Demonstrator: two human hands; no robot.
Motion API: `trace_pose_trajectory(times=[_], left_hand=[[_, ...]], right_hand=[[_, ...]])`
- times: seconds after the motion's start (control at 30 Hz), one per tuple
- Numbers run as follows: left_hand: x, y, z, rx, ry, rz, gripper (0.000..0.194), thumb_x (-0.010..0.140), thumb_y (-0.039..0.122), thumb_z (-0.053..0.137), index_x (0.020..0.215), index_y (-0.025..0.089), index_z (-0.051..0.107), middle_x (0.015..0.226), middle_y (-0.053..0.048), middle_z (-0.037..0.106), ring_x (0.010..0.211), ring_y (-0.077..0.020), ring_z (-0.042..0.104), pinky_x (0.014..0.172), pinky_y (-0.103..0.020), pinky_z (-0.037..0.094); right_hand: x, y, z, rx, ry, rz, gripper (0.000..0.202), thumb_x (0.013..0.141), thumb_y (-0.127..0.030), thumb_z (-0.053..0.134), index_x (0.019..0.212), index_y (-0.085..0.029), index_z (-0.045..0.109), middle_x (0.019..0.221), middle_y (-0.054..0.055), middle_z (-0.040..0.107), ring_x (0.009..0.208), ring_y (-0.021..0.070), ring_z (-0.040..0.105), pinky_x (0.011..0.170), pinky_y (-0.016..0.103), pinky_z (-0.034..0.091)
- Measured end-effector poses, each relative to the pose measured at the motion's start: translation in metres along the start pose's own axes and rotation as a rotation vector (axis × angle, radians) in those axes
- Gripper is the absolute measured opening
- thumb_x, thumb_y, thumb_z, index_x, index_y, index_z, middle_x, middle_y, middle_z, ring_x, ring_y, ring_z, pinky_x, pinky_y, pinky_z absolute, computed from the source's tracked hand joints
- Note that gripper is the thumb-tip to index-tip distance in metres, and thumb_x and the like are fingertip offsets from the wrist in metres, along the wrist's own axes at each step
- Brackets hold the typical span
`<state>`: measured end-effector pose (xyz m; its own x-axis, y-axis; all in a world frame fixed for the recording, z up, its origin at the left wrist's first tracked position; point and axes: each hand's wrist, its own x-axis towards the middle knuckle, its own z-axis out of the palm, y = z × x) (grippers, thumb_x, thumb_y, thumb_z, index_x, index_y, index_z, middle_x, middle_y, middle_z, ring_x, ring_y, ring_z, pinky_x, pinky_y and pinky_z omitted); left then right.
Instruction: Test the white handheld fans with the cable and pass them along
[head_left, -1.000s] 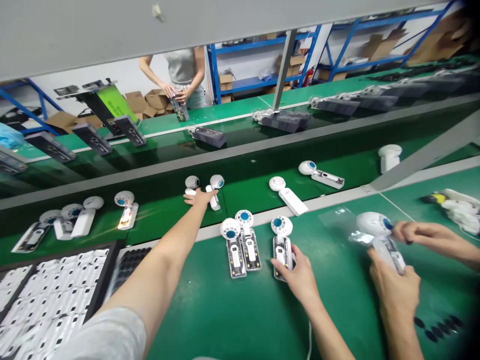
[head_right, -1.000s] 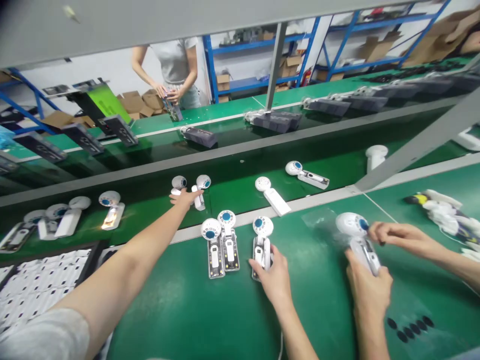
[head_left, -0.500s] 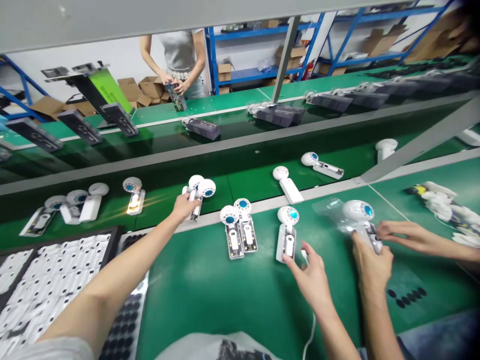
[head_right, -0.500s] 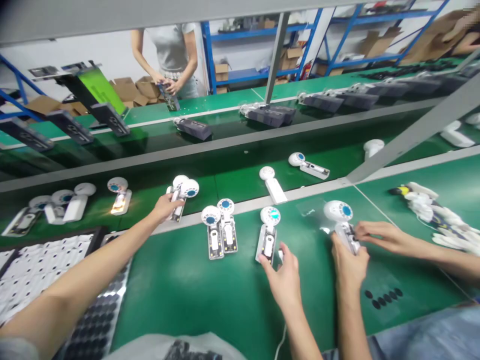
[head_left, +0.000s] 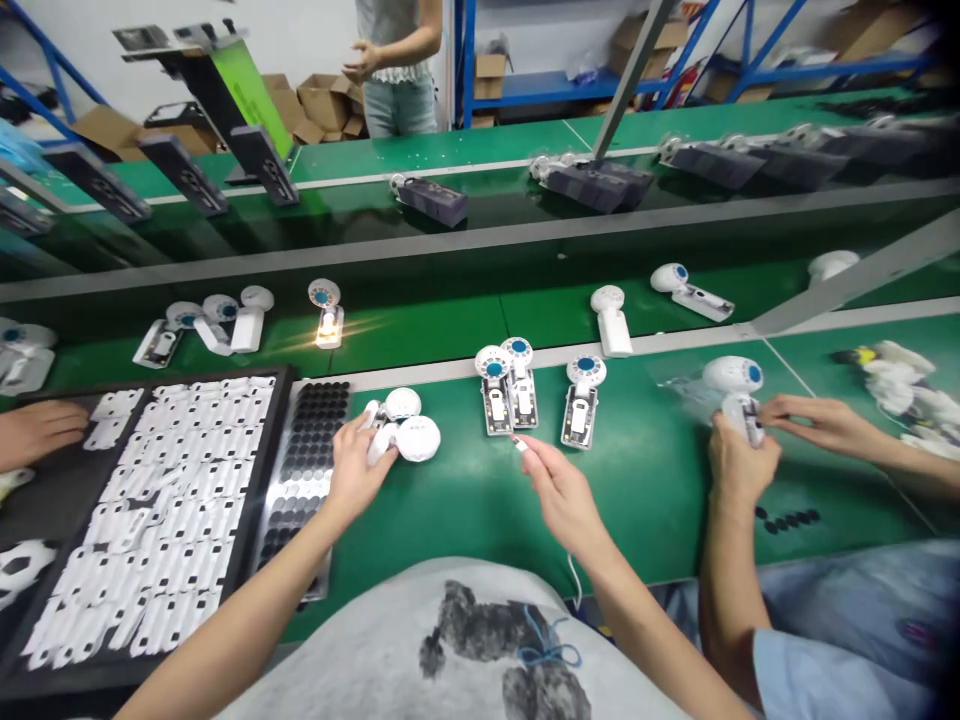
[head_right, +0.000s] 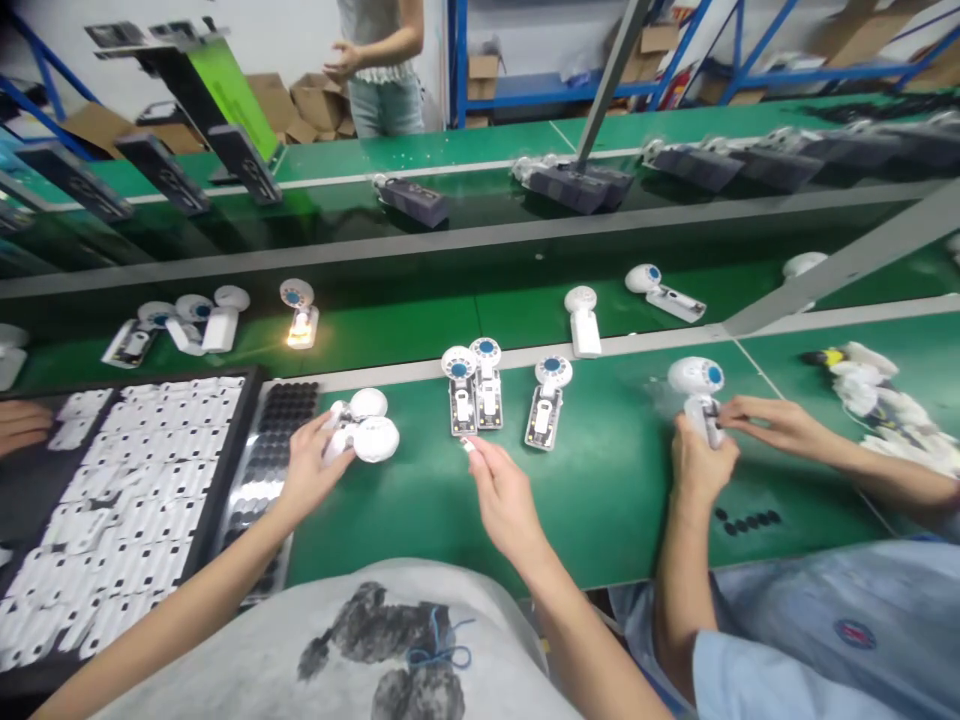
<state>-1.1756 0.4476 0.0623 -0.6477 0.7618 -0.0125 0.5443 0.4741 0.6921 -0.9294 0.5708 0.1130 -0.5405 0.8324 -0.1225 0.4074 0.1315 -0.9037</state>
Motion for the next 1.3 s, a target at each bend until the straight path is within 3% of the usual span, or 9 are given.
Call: trace_pose_trajectory(times=[0.07, 0.2, 0.27, 0.33, 0.53, 0.67, 0.83, 1.1, 1.3], left_hand=[[0.002, 0.019, -0.008, -0.356, -0.086, -0.089, 0.038, 0.068, 0.035, 0.057, 0.101, 0.015, 0.054, 0.106, -0.01, 0.055, 0.104, -0.0268, 0.047, 0.092, -0.041, 0.034], [0.006, 0.065, -0.016, -1.022, -0.354, -0.397, 0.039, 0.069, 0.029, 0.056, 0.105, 0.015, 0.051, 0.09, -0.006, 0.061, 0.08, -0.0196, 0.059, 0.071, -0.03, 0.047], [0.006, 0.083, -0.016, -1.187, -0.472, -0.502, 0.037, 0.07, 0.027, 0.056, 0.105, 0.016, 0.052, 0.083, -0.005, 0.062, 0.067, -0.0165, 0.06, 0.06, -0.027, 0.048], [0.005, 0.093, -0.013, -1.257, -0.534, -0.516, 0.032, 0.071, 0.026, 0.056, 0.101, 0.016, 0.054, 0.078, -0.004, 0.062, 0.06, -0.0144, 0.058, 0.054, -0.025, 0.048], [-0.006, 0.104, -0.002, -1.253, -0.632, -0.521, 0.027, 0.07, 0.026, 0.062, 0.095, 0.017, 0.055, 0.075, -0.002, 0.061, 0.062, -0.0135, 0.059, 0.058, -0.024, 0.048], [-0.012, 0.106, 0.002, -1.223, -0.607, -0.505, 0.026, 0.068, 0.027, 0.065, 0.09, 0.016, 0.056, 0.079, -0.001, 0.061, 0.071, -0.0132, 0.058, 0.064, -0.021, 0.046], [-0.012, 0.108, 0.003, -0.991, -0.553, -0.412, 0.036, 0.066, 0.029, 0.068, 0.096, 0.016, 0.055, 0.093, -0.004, 0.061, 0.082, -0.0153, 0.056, 0.07, -0.023, 0.043], [-0.014, 0.11, 0.01, -1.02, -0.636, -0.493, 0.04, 0.067, 0.031, 0.066, 0.103, 0.018, 0.052, 0.084, -0.001, 0.059, 0.069, -0.0119, 0.055, 0.063, -0.022, 0.043], [-0.014, 0.112, 0.013, -0.91, -0.596, -0.382, 0.041, 0.068, 0.03, 0.065, 0.104, 0.016, 0.051, 0.099, -0.004, 0.058, 0.082, -0.0143, 0.055, 0.07, -0.022, 0.042]], right_hand=[[-0.005, -0.012, 0.009, 0.024, -0.101, 0.0, 0.031, 0.088, -0.039, 0.036, 0.099, -0.017, 0.056, 0.072, 0.002, 0.054, 0.062, 0.0132, 0.049, 0.059, 0.025, 0.04], [-0.01, -0.032, 0.023, 0.033, -0.199, -0.036, 0.024, 0.088, -0.036, 0.037, 0.082, -0.019, 0.052, 0.062, -0.003, 0.049, 0.057, 0.0099, 0.044, 0.057, 0.022, 0.036], [-0.012, -0.038, 0.026, 0.028, -0.208, -0.084, 0.022, 0.088, -0.034, 0.037, 0.08, -0.019, 0.051, 0.062, -0.004, 0.049, 0.057, 0.0095, 0.044, 0.058, 0.022, 0.035], [-0.013, -0.044, 0.028, 0.022, -0.194, -0.126, 0.021, 0.088, -0.032, 0.038, 0.079, -0.018, 0.051, 0.064, -0.004, 0.049, 0.059, 0.0096, 0.044, 0.059, 0.022, 0.035], [-0.014, -0.05, 0.028, 0.025, -0.173, -0.167, 0.021, 0.089, -0.028, 0.038, 0.079, -0.018, 0.053, 0.066, -0.003, 0.051, 0.06, 0.0092, 0.045, 0.059, 0.021, 0.034], [-0.014, -0.049, 0.028, -0.035, -0.194, -0.181, 0.02, 0.088, -0.025, 0.039, 0.073, -0.017, 0.049, 0.062, -0.004, 0.047, 0.058, 0.0091, 0.043, 0.056, 0.021, 0.032], [-0.016, -0.046, 0.028, -0.092, -0.229, -0.152, 0.022, 0.087, -0.025, 0.038, 0.068, -0.017, 0.048, 0.057, -0.004, 0.044, 0.055, 0.0095, 0.04, 0.054, 0.022, 0.031], [-0.014, -0.041, 0.022, -0.035, -0.253, -0.079, 0.021, 0.087, -0.026, 0.039, 0.073, -0.017, 0.051, 0.059, -0.004, 0.047, 0.058, 0.0096, 0.044, 0.057, 0.021, 0.032], [-0.014, -0.038, 0.022, -0.147, -0.227, -0.133, 0.023, 0.088, -0.024, 0.038, 0.067, -0.017, 0.046, 0.058, -0.003, 0.045, 0.055, 0.0098, 0.041, 0.055, 0.022, 0.03]])
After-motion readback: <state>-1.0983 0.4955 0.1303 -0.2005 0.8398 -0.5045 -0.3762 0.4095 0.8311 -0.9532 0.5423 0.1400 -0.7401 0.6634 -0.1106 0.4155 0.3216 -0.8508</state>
